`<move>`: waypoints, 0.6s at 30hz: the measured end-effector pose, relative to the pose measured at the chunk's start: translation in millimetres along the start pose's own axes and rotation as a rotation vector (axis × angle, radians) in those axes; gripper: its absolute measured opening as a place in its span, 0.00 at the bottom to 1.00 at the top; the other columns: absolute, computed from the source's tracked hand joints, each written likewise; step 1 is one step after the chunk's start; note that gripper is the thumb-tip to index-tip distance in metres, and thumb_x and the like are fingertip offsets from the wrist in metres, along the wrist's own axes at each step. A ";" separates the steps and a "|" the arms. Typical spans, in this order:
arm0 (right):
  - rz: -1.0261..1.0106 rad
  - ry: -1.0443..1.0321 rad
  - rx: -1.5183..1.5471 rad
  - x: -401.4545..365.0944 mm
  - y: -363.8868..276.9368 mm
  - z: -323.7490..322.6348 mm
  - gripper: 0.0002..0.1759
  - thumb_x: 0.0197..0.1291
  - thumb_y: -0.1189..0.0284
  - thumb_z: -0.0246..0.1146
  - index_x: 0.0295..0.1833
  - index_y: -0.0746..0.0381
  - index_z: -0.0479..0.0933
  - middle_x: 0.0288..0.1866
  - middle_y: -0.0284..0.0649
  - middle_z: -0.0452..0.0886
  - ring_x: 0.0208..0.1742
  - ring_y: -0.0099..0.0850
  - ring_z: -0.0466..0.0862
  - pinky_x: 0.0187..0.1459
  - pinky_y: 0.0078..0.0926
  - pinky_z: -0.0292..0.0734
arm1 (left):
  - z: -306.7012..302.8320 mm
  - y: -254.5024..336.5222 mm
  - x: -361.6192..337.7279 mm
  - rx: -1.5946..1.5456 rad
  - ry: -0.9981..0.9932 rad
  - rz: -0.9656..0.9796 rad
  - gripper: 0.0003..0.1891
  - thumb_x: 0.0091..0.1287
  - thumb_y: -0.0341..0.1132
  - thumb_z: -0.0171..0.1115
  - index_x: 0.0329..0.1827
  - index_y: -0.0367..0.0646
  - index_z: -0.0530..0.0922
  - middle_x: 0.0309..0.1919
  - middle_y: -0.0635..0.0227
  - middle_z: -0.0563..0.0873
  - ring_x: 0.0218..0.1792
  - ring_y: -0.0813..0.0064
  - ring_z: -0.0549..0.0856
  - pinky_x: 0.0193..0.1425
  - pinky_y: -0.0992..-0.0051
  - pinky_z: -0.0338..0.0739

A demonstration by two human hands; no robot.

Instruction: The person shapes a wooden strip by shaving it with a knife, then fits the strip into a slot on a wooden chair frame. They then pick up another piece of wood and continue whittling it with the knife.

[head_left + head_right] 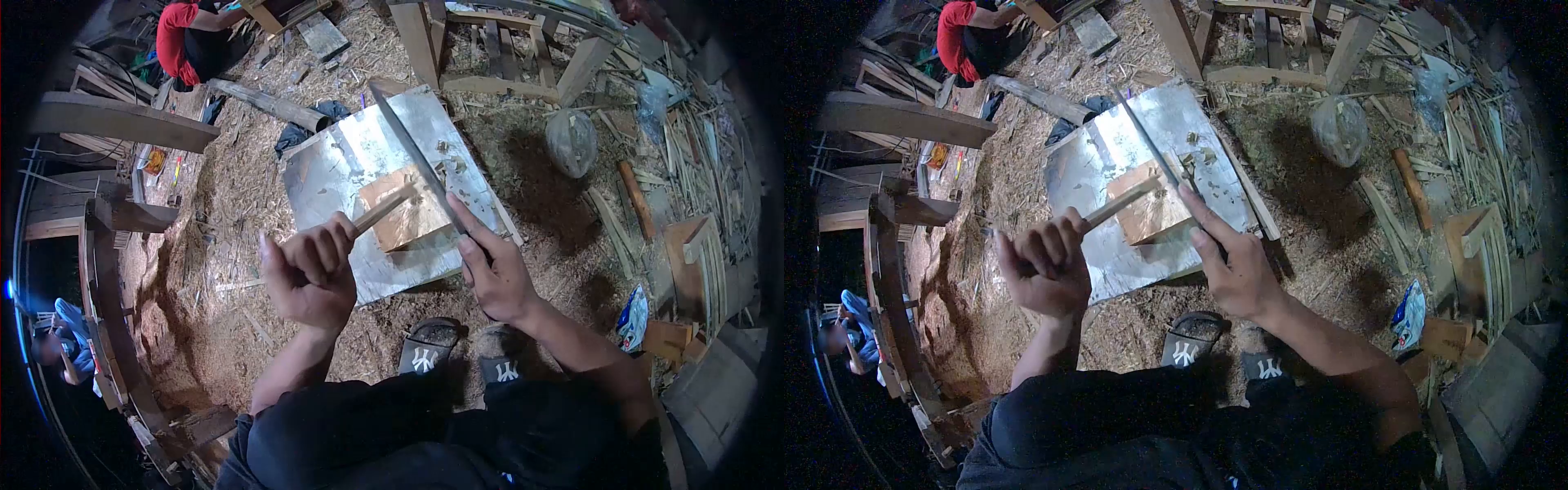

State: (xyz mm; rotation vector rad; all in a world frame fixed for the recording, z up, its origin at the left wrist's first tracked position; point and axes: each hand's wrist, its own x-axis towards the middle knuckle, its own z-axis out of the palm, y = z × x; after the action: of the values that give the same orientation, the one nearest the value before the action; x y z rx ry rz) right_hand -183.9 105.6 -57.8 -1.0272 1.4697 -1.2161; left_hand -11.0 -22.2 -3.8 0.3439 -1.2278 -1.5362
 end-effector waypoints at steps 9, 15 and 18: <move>-0.339 0.036 -0.105 3.0 -3.7 6.5 0.28 0.77 0.69 0.46 0.79 0.62 0.58 0.60 0.58 0.80 0.34 0.34 0.80 0.37 0.35 0.78 | -6.8 -4.9 -4.3 -0.027 0.013 -0.020 0.33 0.80 0.50 0.28 0.09 0.50 0.55 0.08 0.73 0.54 0.15 0.72 0.53 0.35 0.67 0.59; -0.317 0.076 -0.174 8.1 13.3 18.1 0.28 0.76 0.69 0.50 0.78 0.61 0.59 0.39 0.55 0.87 0.19 0.32 0.80 0.32 0.37 0.77 | -7.5 -7.1 -2.9 -0.065 0.004 -0.018 0.33 0.80 0.51 0.29 0.10 0.50 0.54 0.08 0.73 0.53 0.15 0.73 0.53 0.37 0.67 0.59; -0.257 0.020 -0.182 5.6 -3.4 7.1 0.28 0.76 0.71 0.48 0.78 0.62 0.59 0.52 0.55 0.83 0.21 0.29 0.81 0.29 0.32 0.79 | -5.1 -5.7 -3.6 -0.051 0.007 -0.032 0.33 0.80 0.51 0.29 0.10 0.50 0.54 0.08 0.73 0.52 0.15 0.73 0.52 0.37 0.67 0.59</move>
State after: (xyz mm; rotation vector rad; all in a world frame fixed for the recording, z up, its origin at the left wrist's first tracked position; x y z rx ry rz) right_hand -178.0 98.2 -55.8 -1.3638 1.5190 -1.2914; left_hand -9.0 -22.5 -12.0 0.3371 -1.1806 -1.5899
